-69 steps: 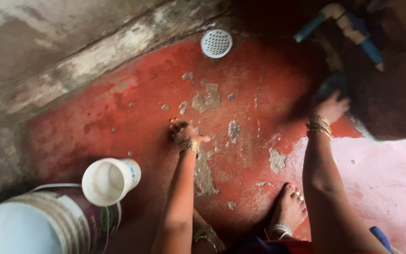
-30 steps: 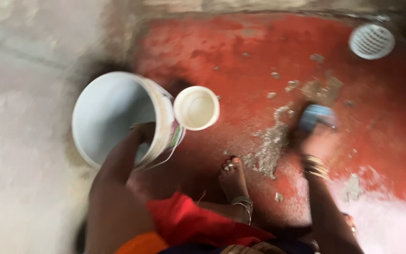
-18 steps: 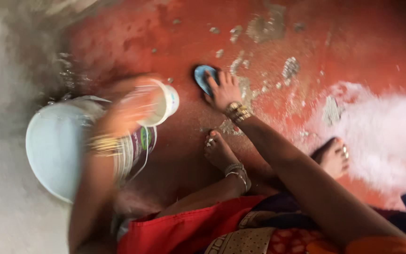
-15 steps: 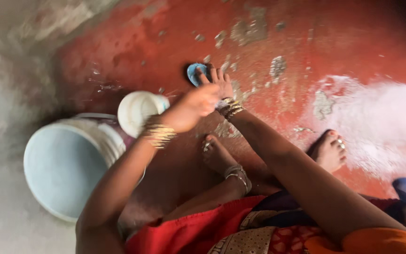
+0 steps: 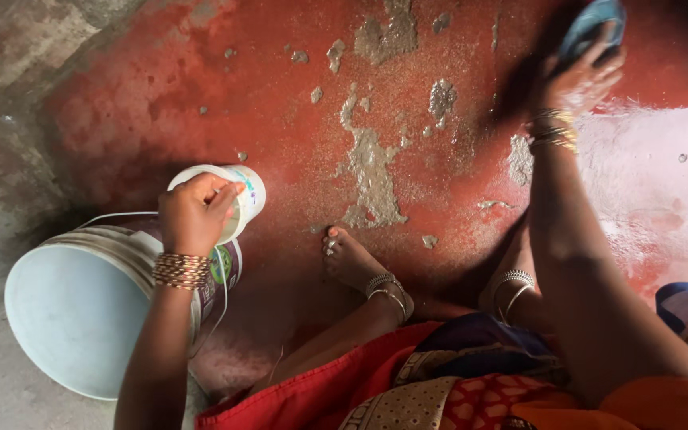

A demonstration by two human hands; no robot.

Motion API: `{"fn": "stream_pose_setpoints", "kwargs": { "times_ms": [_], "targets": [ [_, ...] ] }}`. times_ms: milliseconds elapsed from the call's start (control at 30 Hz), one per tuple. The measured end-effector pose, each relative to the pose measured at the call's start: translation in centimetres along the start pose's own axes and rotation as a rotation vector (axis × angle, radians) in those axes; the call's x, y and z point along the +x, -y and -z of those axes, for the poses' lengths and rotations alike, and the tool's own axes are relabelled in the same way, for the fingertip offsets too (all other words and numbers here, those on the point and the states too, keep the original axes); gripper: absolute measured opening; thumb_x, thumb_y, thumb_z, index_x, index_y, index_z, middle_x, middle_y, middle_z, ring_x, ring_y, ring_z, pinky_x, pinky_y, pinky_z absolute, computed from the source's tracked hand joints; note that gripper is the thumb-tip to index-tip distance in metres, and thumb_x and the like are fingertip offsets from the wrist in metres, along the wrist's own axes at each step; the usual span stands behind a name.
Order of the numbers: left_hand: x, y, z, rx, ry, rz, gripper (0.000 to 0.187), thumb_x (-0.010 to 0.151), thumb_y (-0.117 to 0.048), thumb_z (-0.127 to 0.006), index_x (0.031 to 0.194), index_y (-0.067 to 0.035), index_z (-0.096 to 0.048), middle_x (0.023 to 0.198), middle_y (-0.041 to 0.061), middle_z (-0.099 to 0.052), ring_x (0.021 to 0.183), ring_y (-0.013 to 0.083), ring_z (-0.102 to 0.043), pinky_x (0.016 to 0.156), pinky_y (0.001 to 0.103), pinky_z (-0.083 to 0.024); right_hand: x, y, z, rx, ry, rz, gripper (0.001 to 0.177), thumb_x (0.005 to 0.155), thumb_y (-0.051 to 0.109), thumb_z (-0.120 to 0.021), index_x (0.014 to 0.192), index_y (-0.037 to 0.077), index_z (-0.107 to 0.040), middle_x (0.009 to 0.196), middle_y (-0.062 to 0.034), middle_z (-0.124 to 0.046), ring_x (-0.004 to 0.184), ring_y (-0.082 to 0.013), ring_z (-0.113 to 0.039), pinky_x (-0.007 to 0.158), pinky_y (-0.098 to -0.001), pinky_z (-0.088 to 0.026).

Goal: The person scrubs the floor using a brush and water from a bucket and a small cup.

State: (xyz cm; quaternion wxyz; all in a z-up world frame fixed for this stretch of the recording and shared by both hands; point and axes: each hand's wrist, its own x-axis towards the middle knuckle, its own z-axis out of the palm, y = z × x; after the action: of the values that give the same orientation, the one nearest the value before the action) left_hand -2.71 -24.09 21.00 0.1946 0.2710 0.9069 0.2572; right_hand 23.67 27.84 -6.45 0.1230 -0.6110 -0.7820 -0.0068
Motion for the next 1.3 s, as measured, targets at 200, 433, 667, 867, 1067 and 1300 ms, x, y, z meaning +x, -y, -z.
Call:
{"fn": "stream_pose_setpoints", "kwargs": {
  "times_ms": [200,433,667,867,1067,1300],
  "targets": [
    [0.4,-3.7,-1.3,0.158,0.016,0.007,0.037,0.106,-0.035,-0.064,0.082,-0.01,-0.075,0.077,0.01,-0.074,0.072,0.0307,-0.071,0.068,0.043,-0.053,-13.9,14.4,4.0,0.082,-0.167,0.415,0.064,0.113,0.048,-0.049,0.148,-0.005,-0.038,0.13,-0.0298,-0.053,0.116,-0.0388,-0.055,0.097,-0.0527,-0.047],
    [-3.7,-16.9,1.8,-0.188,0.105,-0.548,0.019,0.099,-0.008,-0.065,0.116,-0.01,-0.073,0.103,0.008,-0.078,0.09,0.0212,-0.077,0.077,0.031,-0.061,-23.9,20.7,9.9,0.112,0.221,1.146,0.076,0.087,0.047,-0.064,0.156,0.031,-0.036,0.137,-0.028,-0.047,0.11,-0.04,-0.057,0.093,-0.0516,-0.047],
    [-6.7,-23.7,6.5,-0.372,0.02,-1.148,0.017,0.091,-0.003,-0.072,0.108,-0.003,-0.071,0.105,0.008,-0.073,0.093,0.0193,-0.079,0.086,0.033,-0.067,-9.9,8.8,0.4,0.014,0.313,0.835,0.055,0.106,0.02,-0.062,0.157,0.016,-0.041,0.155,-0.0269,-0.043,0.149,-0.0444,-0.045,0.123,-0.057,-0.036],
    [-8.1,-22.0,6.1,-0.246,-0.158,-0.954,0.015,0.095,-0.01,-0.075,0.11,-0.009,-0.072,0.104,0.003,-0.071,0.081,0.0141,-0.072,0.075,0.03,-0.064,3.5,-5.6,-0.9,-0.006,0.078,0.053,0.078,0.094,0.05,-0.066,0.159,0.019,-0.034,0.149,-0.0321,-0.038,0.125,-0.0481,-0.049,0.097,-0.0575,-0.049],
    [-1.4,-10.7,1.3,0.398,0.139,-0.351,0.056,0.094,-0.036,-0.073,0.144,-0.014,-0.057,0.125,0.012,-0.064,0.106,0.0333,-0.065,0.085,0.046,-0.056,1.2,-4.6,-1.8,-0.1,-0.13,0.138,0.082,0.09,0.049,-0.069,0.155,0.011,-0.036,0.139,-0.0293,-0.046,0.117,-0.0447,-0.054,0.094,-0.0539,-0.052],
    [2.2,2.8,-4.5,0.663,0.482,0.364,0.127,0.071,-0.047,-0.088,0.166,-0.027,-0.007,0.174,0.007,0.0,0.156,0.0461,0.0,0.119,0.064,-0.022,-18.1,16.9,5.4,0.296,0.822,0.602,0.055,0.115,0.048,-0.051,0.158,0.016,-0.043,0.131,-0.0258,-0.058,0.121,-0.0366,-0.055,0.104,-0.0518,-0.049]
  ]
}}
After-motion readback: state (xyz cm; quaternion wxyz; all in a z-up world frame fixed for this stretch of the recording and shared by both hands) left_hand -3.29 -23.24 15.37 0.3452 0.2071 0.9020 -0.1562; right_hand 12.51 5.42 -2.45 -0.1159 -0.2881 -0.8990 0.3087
